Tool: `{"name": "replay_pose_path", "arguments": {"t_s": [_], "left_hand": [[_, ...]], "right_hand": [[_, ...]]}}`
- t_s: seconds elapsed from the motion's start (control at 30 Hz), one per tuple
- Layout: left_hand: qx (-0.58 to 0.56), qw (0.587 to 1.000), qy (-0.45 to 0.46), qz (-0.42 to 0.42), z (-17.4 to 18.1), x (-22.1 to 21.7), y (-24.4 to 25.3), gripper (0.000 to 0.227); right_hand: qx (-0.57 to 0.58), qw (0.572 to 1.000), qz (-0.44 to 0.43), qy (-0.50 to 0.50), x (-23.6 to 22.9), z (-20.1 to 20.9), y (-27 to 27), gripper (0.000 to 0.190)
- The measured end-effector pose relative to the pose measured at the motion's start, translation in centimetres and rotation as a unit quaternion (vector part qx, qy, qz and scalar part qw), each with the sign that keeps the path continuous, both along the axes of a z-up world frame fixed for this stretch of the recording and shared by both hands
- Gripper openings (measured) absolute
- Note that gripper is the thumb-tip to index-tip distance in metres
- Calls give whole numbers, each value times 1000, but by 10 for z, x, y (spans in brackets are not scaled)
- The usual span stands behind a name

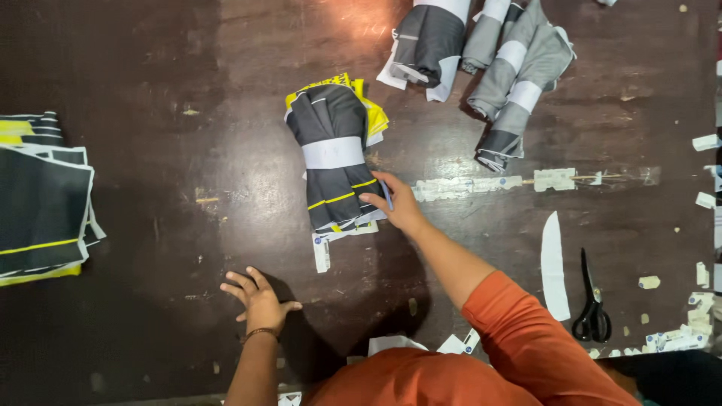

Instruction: The person folds various pieces of clothing, including dark grey and yellow patterned garments, on a wooden table. They use a white paper strip to wrap and secure the folded stacks, occasionally using a pen to mark the items.

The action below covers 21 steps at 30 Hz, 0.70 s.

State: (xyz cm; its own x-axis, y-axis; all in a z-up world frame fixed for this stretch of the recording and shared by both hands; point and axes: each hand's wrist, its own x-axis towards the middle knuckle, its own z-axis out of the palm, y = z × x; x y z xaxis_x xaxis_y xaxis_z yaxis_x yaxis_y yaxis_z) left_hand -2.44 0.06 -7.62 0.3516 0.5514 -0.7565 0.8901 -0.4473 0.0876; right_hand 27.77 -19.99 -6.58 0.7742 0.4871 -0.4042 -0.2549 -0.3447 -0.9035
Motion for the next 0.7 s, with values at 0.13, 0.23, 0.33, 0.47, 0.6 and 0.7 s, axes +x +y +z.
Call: {"name": "replay_pose_path", "arguments": {"t_s": [0.13, 0.23, 0.33, 0.47, 0.6, 0.7], "left_hand": [[-11, 1000, 1, 7, 1, 1, 0, 155], [9, 1000, 2, -13, -6, -2, 1, 156], [4, 1000, -7, -3, 0, 0, -1, 155], [12, 1000, -26, -2, -11, -6, 0, 157], [13, 1000, -24, 8, -6, -1, -1, 160], [-15, 999, -11, 31, 1, 2, 0, 157]], "right_hand": [[13, 1000, 1, 13, 0, 7, 0, 60], [21, 999, -20, -18, -1, -8, 2, 56], [-9, 1000, -22, 13, -1, 7, 5, 60], [-55, 998, -17, 20, 4, 10, 6, 62], [-56, 998, -17, 15, 5, 4, 5, 60], [-85, 996, -29, 8, -1, 15, 9, 65]]}}
